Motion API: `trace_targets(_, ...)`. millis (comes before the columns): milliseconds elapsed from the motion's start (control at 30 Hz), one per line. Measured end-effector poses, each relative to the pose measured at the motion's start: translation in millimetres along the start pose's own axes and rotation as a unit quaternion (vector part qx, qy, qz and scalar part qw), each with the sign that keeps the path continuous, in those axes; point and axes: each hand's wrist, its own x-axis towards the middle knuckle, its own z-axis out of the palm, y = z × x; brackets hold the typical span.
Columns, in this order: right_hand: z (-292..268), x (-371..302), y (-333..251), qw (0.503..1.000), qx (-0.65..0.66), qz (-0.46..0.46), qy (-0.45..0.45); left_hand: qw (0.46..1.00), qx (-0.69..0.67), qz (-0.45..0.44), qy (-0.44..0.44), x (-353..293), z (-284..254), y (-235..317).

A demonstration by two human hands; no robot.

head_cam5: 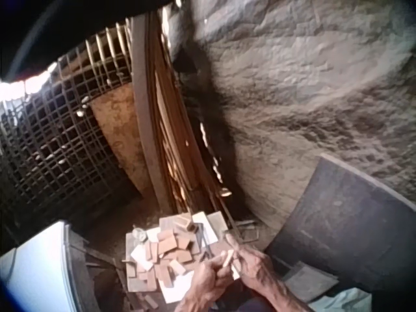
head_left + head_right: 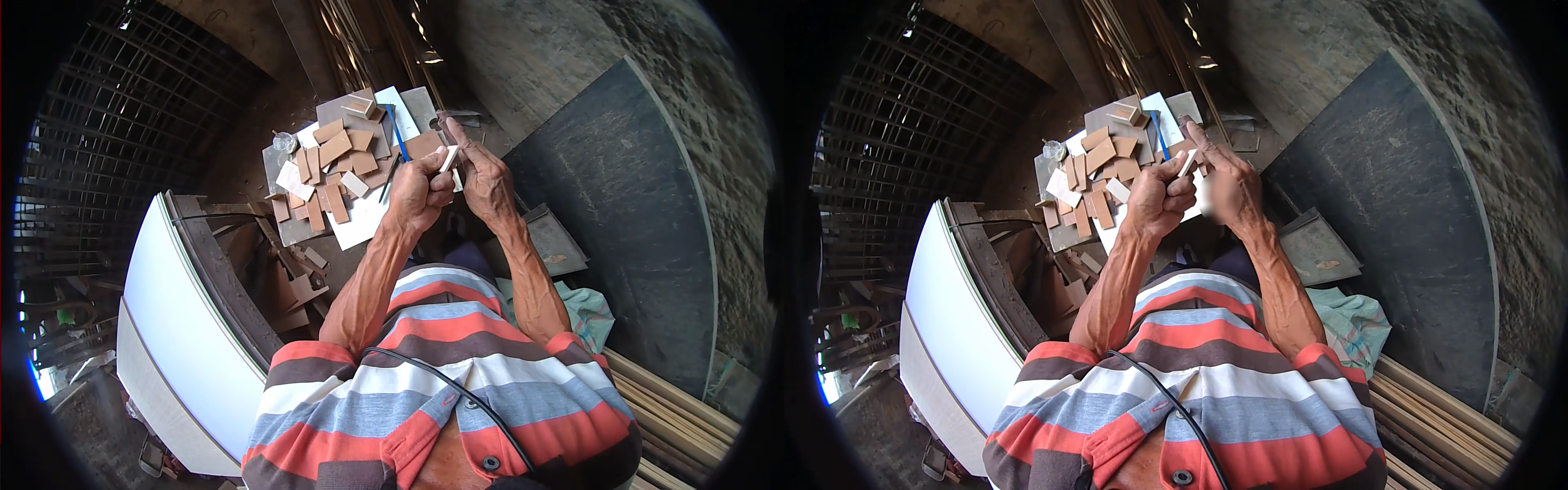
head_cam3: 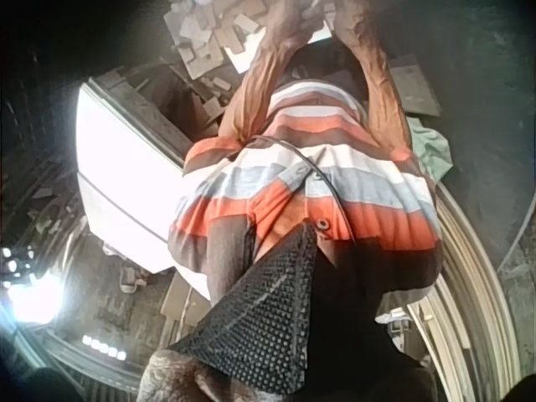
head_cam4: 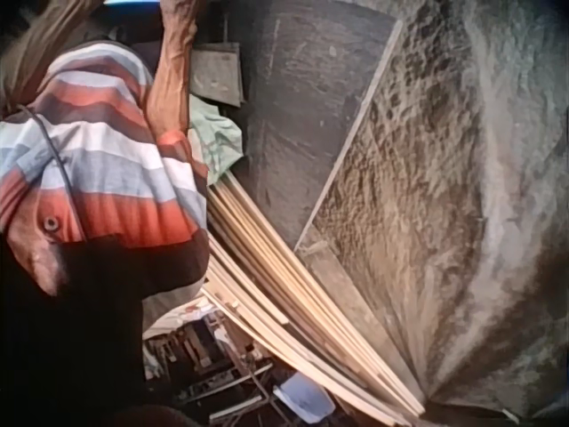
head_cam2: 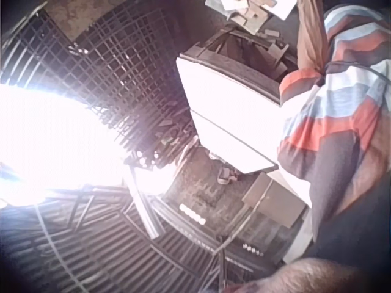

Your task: The person carves small rectangular wooden blocks using a knife and a blue saw. They hold the wood pieces in one hand and use the tools to shape the edges and surfaces, occasionally inspecting the carved pieces. The person works at a cluttered table with many similar wooden blocks.

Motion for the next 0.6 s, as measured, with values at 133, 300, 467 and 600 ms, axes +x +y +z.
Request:
trace_targets(133, 2, -5, -1, 0.989, 0.077, -0.075, 0.104, 0.998, -0.041, 0.038, 0.001, 6, -10, 2)
trace_targets(300, 5, -6, 17, 0.993, 0.115, -0.017, -0.013, 0.997, -0.037, 0.021, -0.065, 9, -19, 5)
trace_targets(467, -10, -8, 5, 0.983, 0.14, 0.115, -0.029, 0.949, 0.241, 0.202, -0.032, 2, -19, 4)
trace_targets(600, -13, 2, -27, 0.974, 0.165, 0.135, -0.076, 0.813, 0.482, 0.321, 0.061, 7, -31, 2)
